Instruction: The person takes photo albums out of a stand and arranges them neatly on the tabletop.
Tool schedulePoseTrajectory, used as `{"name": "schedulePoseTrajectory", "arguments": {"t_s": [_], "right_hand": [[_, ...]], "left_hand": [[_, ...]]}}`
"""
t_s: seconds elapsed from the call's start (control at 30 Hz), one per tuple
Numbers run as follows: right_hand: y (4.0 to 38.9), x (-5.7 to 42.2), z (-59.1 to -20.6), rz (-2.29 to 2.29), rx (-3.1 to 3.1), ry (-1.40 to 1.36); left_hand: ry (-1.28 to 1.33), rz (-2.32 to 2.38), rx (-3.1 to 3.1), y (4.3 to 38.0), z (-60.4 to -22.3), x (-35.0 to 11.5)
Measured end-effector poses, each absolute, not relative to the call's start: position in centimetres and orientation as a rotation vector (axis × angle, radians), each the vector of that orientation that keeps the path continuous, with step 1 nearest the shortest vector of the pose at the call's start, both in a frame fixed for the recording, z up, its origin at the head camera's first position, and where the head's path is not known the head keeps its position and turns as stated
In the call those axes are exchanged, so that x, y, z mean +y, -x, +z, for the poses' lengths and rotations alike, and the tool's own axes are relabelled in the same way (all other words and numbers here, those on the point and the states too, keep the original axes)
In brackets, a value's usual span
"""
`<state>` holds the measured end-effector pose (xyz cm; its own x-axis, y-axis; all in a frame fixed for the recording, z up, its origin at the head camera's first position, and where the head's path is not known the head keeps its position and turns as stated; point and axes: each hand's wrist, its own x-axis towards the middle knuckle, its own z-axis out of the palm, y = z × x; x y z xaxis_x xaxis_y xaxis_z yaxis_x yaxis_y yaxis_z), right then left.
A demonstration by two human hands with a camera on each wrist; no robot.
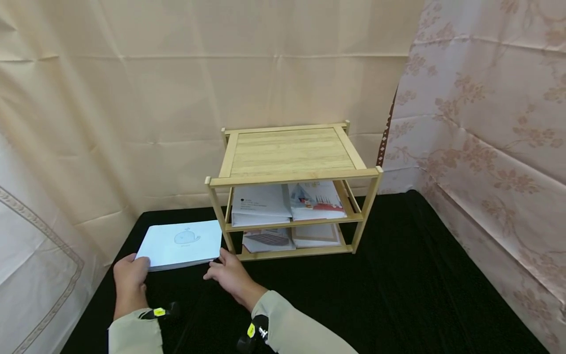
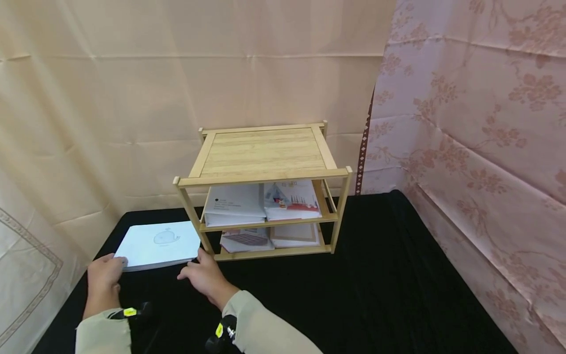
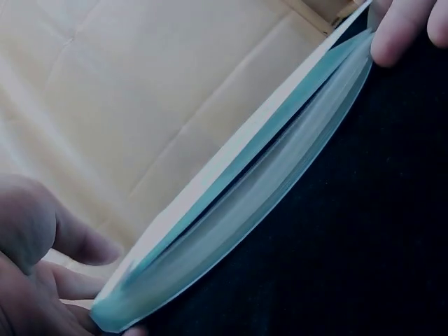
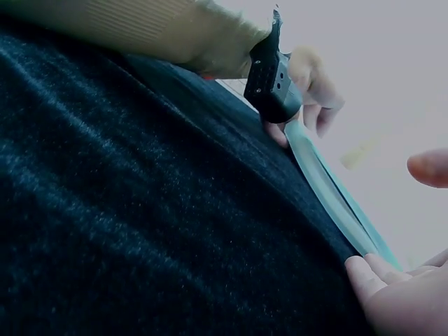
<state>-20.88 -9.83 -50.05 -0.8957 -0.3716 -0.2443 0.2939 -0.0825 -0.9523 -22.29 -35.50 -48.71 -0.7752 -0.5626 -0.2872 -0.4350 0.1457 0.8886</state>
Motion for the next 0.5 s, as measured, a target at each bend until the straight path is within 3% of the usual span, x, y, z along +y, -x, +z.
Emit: {"name": "schedulePoseTrajectory", "arguments": {"t_s": [0.5], "right_hand": [[20.1,-8.4,-49.1,-1.932,1.833,0.094]], "left_hand": [[-1.018,-1.418,-2.601,22.3,-47.0,-34.2]]}}
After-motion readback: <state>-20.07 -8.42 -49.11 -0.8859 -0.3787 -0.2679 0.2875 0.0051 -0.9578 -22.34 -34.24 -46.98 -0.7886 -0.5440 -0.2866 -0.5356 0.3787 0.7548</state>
